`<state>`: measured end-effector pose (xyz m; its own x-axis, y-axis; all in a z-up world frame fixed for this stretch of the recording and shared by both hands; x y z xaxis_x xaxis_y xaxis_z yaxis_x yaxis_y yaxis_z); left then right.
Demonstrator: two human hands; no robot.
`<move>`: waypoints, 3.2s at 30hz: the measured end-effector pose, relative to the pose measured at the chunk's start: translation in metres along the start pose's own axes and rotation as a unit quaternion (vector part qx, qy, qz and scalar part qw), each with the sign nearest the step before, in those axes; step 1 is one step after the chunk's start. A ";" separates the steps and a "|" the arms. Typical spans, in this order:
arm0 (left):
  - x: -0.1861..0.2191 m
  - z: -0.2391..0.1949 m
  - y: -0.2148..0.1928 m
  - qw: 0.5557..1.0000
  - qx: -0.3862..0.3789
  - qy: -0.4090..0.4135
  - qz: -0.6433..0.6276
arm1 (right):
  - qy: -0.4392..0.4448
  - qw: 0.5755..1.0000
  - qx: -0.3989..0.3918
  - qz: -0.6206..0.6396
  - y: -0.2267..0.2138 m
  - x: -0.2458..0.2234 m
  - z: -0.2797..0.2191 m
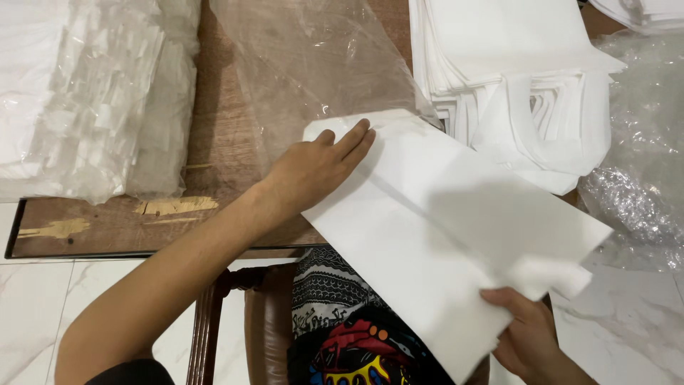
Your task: The person places white non-woven bags into clear plastic bags on a wooden table. They repeatedly pick up a bag, insert it into a plastic bag, and smooth the plastic to seal it, stacking the packed bags on the table.
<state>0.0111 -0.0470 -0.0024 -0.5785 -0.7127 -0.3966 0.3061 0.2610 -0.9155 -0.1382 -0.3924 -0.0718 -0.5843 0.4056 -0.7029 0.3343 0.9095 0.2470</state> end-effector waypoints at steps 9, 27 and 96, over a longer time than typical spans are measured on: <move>0.007 0.005 -0.054 0.998 -0.021 -0.005 -0.066 | -0.037 0.986 -0.136 0.089 0.190 -0.039 0.014; 0.018 -0.015 -0.031 0.997 0.051 -0.017 -0.053 | 0.016 0.976 -0.197 0.092 0.290 -0.015 0.101; 0.022 -0.125 0.054 0.963 0.250 -0.084 0.053 | -0.387 0.459 -0.146 -0.787 0.210 -0.047 0.131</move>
<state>-0.0799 0.0328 -0.0693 -0.4059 -0.8060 -0.4307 0.7064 0.0223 -0.7074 0.0566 -0.2324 -0.0746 0.5426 -0.8240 -0.1634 -0.2308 0.0408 -0.9721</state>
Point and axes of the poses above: each hand's wrist, its own z-axis towards the middle knuckle, its own y-axis out of the palm, x = y × z, the point moved 1 cm from there along z, towards the middle knuckle, and after that the axes turned 1 degree about x, right-handed, at the moved point
